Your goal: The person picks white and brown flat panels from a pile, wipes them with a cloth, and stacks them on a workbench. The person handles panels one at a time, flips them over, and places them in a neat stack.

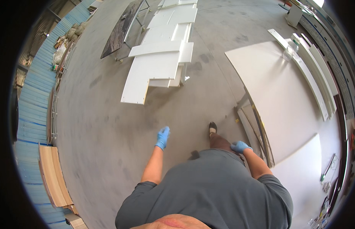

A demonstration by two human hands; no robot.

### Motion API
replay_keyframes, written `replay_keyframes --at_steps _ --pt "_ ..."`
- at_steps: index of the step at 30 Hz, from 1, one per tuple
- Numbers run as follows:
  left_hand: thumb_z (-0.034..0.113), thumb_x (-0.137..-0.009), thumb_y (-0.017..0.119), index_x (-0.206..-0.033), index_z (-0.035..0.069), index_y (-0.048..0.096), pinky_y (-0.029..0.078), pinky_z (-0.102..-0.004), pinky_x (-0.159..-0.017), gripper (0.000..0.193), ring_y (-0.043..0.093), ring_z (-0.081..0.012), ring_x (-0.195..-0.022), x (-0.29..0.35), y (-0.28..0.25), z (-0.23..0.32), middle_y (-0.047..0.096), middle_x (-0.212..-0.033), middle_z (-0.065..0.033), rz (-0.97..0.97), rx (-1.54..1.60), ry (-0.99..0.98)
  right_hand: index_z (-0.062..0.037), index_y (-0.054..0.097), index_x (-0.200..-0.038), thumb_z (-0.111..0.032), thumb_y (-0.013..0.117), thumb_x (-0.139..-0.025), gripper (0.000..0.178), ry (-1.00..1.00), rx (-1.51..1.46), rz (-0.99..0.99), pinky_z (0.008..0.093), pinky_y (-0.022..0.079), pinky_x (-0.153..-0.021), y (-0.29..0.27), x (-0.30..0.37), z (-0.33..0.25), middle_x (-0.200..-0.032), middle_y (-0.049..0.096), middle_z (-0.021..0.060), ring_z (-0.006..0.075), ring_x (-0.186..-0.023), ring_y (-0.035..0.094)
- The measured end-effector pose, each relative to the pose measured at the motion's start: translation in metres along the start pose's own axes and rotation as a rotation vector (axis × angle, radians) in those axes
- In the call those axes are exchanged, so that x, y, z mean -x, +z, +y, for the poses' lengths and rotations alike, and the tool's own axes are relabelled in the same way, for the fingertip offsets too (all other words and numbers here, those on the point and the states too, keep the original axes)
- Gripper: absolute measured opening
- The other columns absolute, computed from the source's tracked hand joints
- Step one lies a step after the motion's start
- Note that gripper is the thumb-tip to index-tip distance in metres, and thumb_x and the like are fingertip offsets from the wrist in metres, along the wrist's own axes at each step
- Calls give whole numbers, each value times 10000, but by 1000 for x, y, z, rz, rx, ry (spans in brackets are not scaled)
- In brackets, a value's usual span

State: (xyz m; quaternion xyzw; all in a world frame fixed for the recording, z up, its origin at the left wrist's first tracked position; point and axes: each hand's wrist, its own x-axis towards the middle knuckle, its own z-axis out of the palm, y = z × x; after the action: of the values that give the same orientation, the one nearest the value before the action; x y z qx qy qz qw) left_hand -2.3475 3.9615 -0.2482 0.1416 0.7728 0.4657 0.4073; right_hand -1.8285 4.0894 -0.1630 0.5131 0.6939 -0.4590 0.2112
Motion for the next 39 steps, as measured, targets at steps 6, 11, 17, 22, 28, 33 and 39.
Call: replay_keyframes --at_steps 6,11,17,22,28,33,39 --pt "379 -978 684 -859 117 633 429 -339 -546 292 523 -129 -615 -25 30 22 568 -712 21 -94 -91 -312 -90 668 -1357 -487 554 -967 568 -110 176 119 469 485 -1084 -194 -136 -107 -1329 688 202 386 -1258 631" --pt "379 -938 658 -1047 -14 722 501 -413 -720 413 619 -190 -829 -52 16 74 709 -926 -88 -32 -149 -554 -104 663 -1361 -440 573 -973 521 -304 259 209 462 495 -1067 -324 -257 -201 -1308 702 176 374 -1232 644" --pt "370 -930 676 -950 42 682 456 -368 -617 329 566 -151 -729 -192 26 137 645 -846 -51 131 -19 -572 -103 692 -1298 -426 597 -947 486 -317 498 329 500 519 -1003 -444 -366 -276 -1231 724 177 388 -1177 665" --pt "391 -948 703 -1029 61 672 483 -331 -645 341 579 -128 -766 -360 56 250 656 -906 -22 76 233 -611 -90 674 -1359 -467 596 -962 552 -10 270 100 464 481 -1092 -510 -422 -266 -1313 704 193 378 -1245 649" --pt "397 -982 708 -1415 30 587 499 -433 -1058 581 646 -295 -1238 -483 121 410 678 -1337 -141 51 153 -163 -113 707 -1337 -489 557 -957 556 267 106 -100 463 453 -1123 -549 -505 -217 -1398 661 195 399 -1328 598" --pt "387 -973 725 -1359 45 635 539 -363 -874 523 676 -199 -1052 -542 182 445 703 -1207 -75 62 91 -299 -132 686 -1375 -513 564 -963 574 281 204 -295 466 434 -1145 -641 -601 -238 -1477 608 178 387 -1379 557" --pt "350 -999 668 -1278 -27 685 516 -357 -967 469 652 -208 -1083 -598 269 503 732 -1206 -116 41 -32 -450 -94 663 -1398 -474 600 -959 584 156 19 -64 455 454 -1128 -802 -722 -302 -1429 649 174 373 -1347 591"
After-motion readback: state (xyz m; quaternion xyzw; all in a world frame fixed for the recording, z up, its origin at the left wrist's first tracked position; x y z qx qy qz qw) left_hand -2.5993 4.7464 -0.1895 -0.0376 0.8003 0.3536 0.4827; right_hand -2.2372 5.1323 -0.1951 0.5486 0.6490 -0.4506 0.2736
